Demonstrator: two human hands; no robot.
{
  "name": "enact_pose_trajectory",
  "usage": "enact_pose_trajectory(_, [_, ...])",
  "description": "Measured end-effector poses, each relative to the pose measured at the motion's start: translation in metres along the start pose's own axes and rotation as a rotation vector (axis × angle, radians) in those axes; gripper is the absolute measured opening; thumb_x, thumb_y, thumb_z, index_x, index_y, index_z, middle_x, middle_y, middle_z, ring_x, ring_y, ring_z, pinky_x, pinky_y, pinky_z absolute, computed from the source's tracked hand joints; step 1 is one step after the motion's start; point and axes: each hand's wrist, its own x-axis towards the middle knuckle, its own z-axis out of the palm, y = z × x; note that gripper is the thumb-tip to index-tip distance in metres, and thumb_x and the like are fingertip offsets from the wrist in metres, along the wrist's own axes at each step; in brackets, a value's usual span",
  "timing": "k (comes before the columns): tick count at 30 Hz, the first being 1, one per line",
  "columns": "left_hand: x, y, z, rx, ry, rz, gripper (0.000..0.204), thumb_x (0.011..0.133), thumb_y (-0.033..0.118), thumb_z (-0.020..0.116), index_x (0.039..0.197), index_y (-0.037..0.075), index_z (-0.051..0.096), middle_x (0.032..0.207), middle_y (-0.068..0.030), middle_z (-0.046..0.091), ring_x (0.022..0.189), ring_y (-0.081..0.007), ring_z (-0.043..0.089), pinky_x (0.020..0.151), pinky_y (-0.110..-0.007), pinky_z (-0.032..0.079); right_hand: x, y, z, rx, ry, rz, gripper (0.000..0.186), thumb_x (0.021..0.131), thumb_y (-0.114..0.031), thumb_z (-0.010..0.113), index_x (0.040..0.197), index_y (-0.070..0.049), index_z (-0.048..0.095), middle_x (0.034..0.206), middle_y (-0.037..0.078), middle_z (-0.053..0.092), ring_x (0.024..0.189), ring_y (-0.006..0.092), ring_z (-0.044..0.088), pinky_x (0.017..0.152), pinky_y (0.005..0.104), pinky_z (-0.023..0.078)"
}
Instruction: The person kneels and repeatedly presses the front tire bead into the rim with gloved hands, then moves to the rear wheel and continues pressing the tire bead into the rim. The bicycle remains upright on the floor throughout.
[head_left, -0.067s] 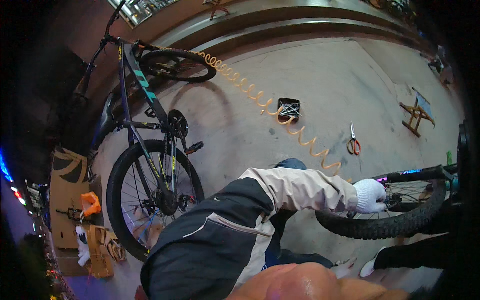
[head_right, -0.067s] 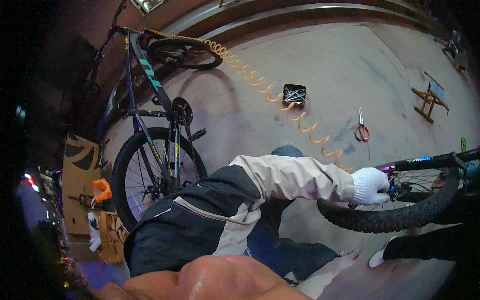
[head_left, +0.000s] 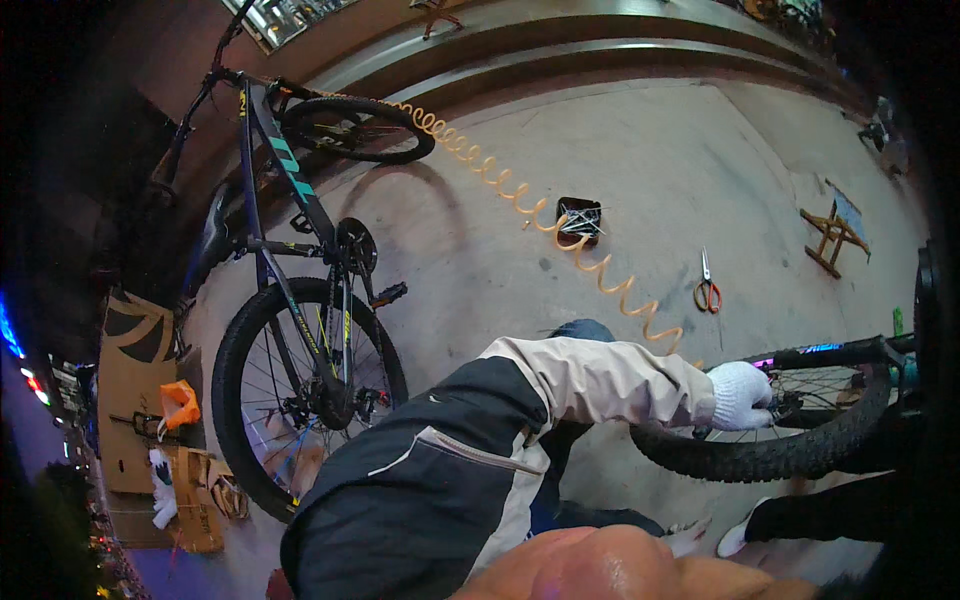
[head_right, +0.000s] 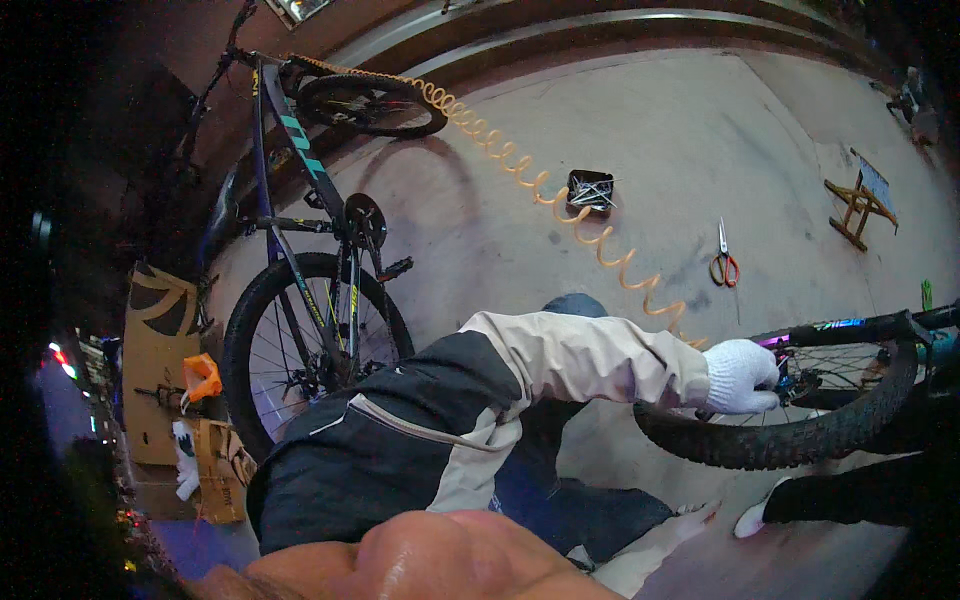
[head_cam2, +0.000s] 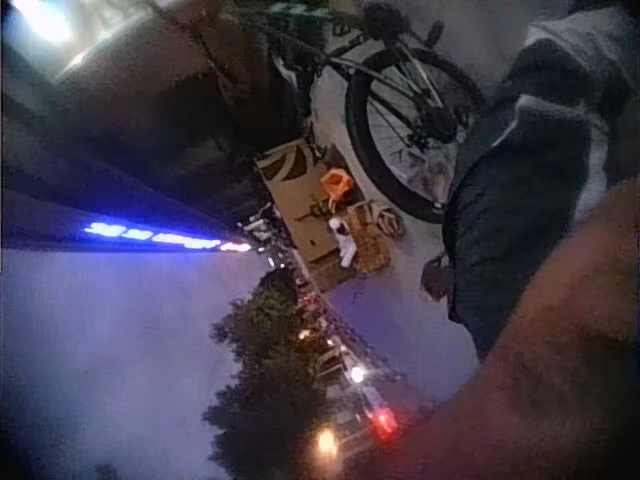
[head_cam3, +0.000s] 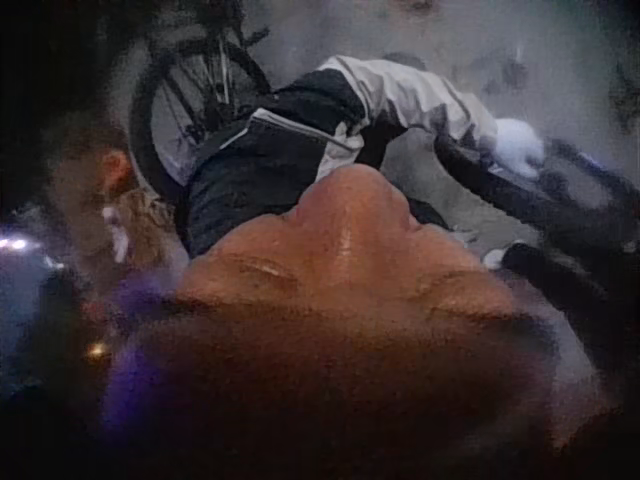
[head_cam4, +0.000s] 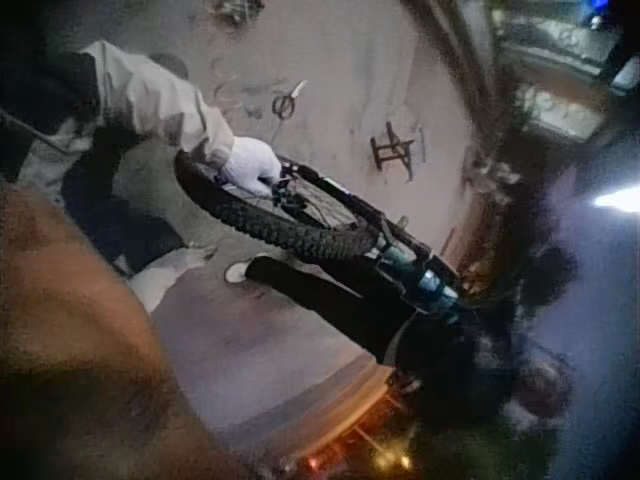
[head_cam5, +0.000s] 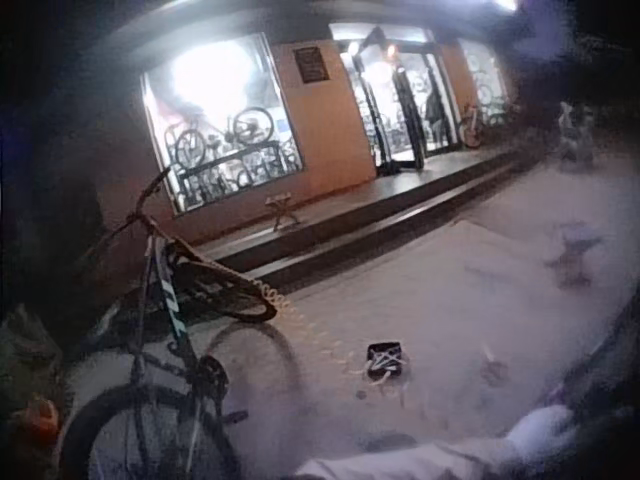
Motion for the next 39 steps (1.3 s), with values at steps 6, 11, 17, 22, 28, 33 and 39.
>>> enact_pose_trajectory(6, [-0.001,-0.002,0.0,-0.003,0.039,0.041,0.035,0.092,0.037,0.07,0.099,0.004,0.079,0.098,-0.0236,0.073,0.093,-0.0468,0.071,0.082,-0.054,0.057,0.012,0.009,-0.007,0.098,-0.043,0.09,0.036,0.111,-0.033,0.061,0.143,-0.015,0.064,0.095,0.0,0.052,0.07,0.0119,0.044,0.056,0.0304,0.038])
enact_pose_trajectory(11, [-0.001,-0.008,0.0,0.026,0.039,0.032,0.036,0.095,0.039,0.07,0.098,0.004,0.077,0.098,-0.025,0.073,0.093,-0.0465,0.072,0.08,-0.054,0.056,0.005,0.009,-0.002,0.3,-0.034,0.19,0.035,0.108,-0.039,0.064,0.13,-0.012,0.067,0.094,0.0,0.053,0.069,0.0113,0.046,0.054,0.0286,0.037])
enact_pose_trajectory(17, [-0.002,0.008,-0.007,-0.035,0.003,-0.139,0.044,0.1,0.044,0.065,0.092,0.002,0.074,0.08,-0.0253,0.068,0.077,-0.0451,0.07,0.069,-0.051,0.053,0.012,0.021,-0.007,0.304,-0.023,0.164,0.037,0.107,-0.047,0.067,0.101,-0.012,0.06,0.076,-0.003,0.045,0.056,0.0105,0.041,0.046,0.0304,0.031])
enact_pose_trajectory(22, [-0.004,0.015,-0.01,-0.05,0.036,-0.115,0.047,0.101,0.046,0.062,0.089,0.002,0.074,0.071,-0.0248,0.064,0.069,-0.0433,0.069,0.066,-0.051,0.052,0.002,0.016,-0.011,0.315,0.003,0.172,0.037,0.107,-0.048,0.066,0.104,-0.011,0.061,0.074,-0.003,0.044,0.055,0.0103,0.041,0.046,0.0303,0.031])
enact_pose_trajectory(28, [-0.004,0.017,-0.006,-0.085,0.008,-0.115,0.048,0.102,0.048,0.063,0.087,0.003,0.075,0.067,-0.0222,0.064,0.067,-0.0414,0.07,0.065,-0.051,0.052,-0.008,0.01,-0.017,0.311,0.016,0.125,0.037,0.109,-0.049,0.064,0.102,-0.013,0.06,0.075,-0.004,0.041,0.056,0.0082,0.039,0.048,0.0283,0.031])
enact_pose_trajectory(33, [-0.003,0.018,-0.004,-0.161,-0.027,-0.176,0.049,0.101,0.048,0.064,0.086,0.003,0.073,0.067,-0.023,0.063,0.067,-0.0416,0.069,0.065,-0.051,0.052,-0.009,0.014,-0.027,0.329,0.001,0.12,0.034,0.109,-0.046,0.064,0.109,-0.013,0.063,0.082,-0.003,0.048,0.062,0.009,0.045,0.05,0.0281,0.034])
enact_pose_trajectory(39, [-0.002,0.01,0.0,-0.142,0.028,-0.099,0.046,0.103,0.043,0.068,0.1,-0.001,0.077,0.073,-0.0181,0.07,0.07,-0.0208,0.07,0.069,-0.042,0.055,-0.004,0.025,-0.024,0.394,0.079,0.075,0.051,0.108,-0.043,0.064,0.141,-0.004,0.061,0.104,0.004,0.065,0.079,0.0131,0.056,0.066,0.0328,0.05])
